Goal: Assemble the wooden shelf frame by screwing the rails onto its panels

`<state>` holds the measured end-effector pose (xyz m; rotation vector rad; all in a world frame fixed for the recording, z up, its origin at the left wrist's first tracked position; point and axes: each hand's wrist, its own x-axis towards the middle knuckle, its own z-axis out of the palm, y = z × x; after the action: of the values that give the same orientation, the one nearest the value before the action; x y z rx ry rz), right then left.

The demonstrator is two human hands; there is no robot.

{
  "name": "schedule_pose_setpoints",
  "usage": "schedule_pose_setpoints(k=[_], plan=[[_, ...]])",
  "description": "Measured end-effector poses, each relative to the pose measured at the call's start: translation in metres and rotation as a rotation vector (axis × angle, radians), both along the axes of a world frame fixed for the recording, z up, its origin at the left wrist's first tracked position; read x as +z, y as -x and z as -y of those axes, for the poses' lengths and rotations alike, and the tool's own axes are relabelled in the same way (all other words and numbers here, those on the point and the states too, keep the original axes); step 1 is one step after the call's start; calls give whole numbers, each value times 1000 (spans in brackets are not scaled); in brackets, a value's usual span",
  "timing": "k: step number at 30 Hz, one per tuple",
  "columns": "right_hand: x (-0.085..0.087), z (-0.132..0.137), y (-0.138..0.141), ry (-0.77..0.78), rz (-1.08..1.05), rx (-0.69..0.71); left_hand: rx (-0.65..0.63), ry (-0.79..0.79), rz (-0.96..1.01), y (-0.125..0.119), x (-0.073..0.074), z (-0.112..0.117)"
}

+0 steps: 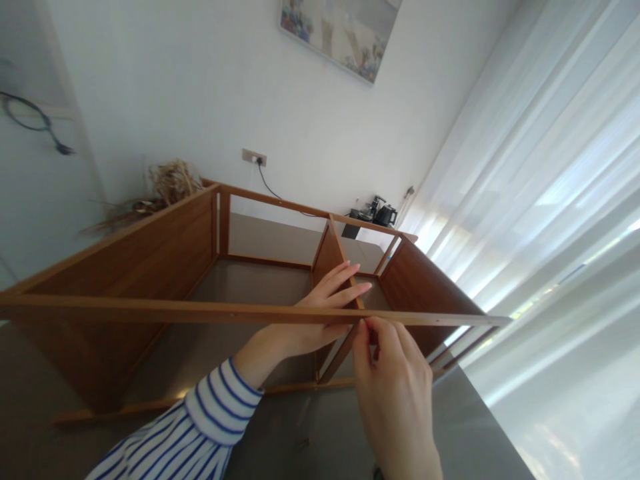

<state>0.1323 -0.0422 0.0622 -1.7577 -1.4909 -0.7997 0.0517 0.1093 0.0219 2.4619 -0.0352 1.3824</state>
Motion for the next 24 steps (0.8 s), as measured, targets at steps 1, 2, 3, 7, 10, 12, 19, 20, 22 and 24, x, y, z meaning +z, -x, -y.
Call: schedule_pose_setpoints(k=[1, 2, 3, 7, 10, 12, 19, 20, 22, 24], plan=[[0, 0, 0, -4, 33, 1, 3, 4, 3, 0, 0, 0], [-1, 0, -1, -5, 73, 4, 6, 8, 2, 0, -1, 1], [-1, 0, -2, -2, 121, 10, 6, 12, -1, -1, -1, 1], [4, 4, -8, 94, 355, 31, 0, 27, -16, -1, -3, 1], [7, 6, -15, 164, 457, 67, -1, 35, -20, -1, -3, 0], [7, 7, -19, 159, 437, 107, 1, 33, -13, 0, -2, 0], [-1, 2, -16, 22, 164, 129, 186, 136, -139, 3, 3, 6], [-2, 1, -15, 13, 119, 129, 250, 193, -195, 3, 4, 8], [-3, 0, -14, 5, 23, 130, 376, 303, -323, 2, 6, 13], [-4, -1, -12, 3, -62, 123, 478, 359, -436, 1, 9, 18]])
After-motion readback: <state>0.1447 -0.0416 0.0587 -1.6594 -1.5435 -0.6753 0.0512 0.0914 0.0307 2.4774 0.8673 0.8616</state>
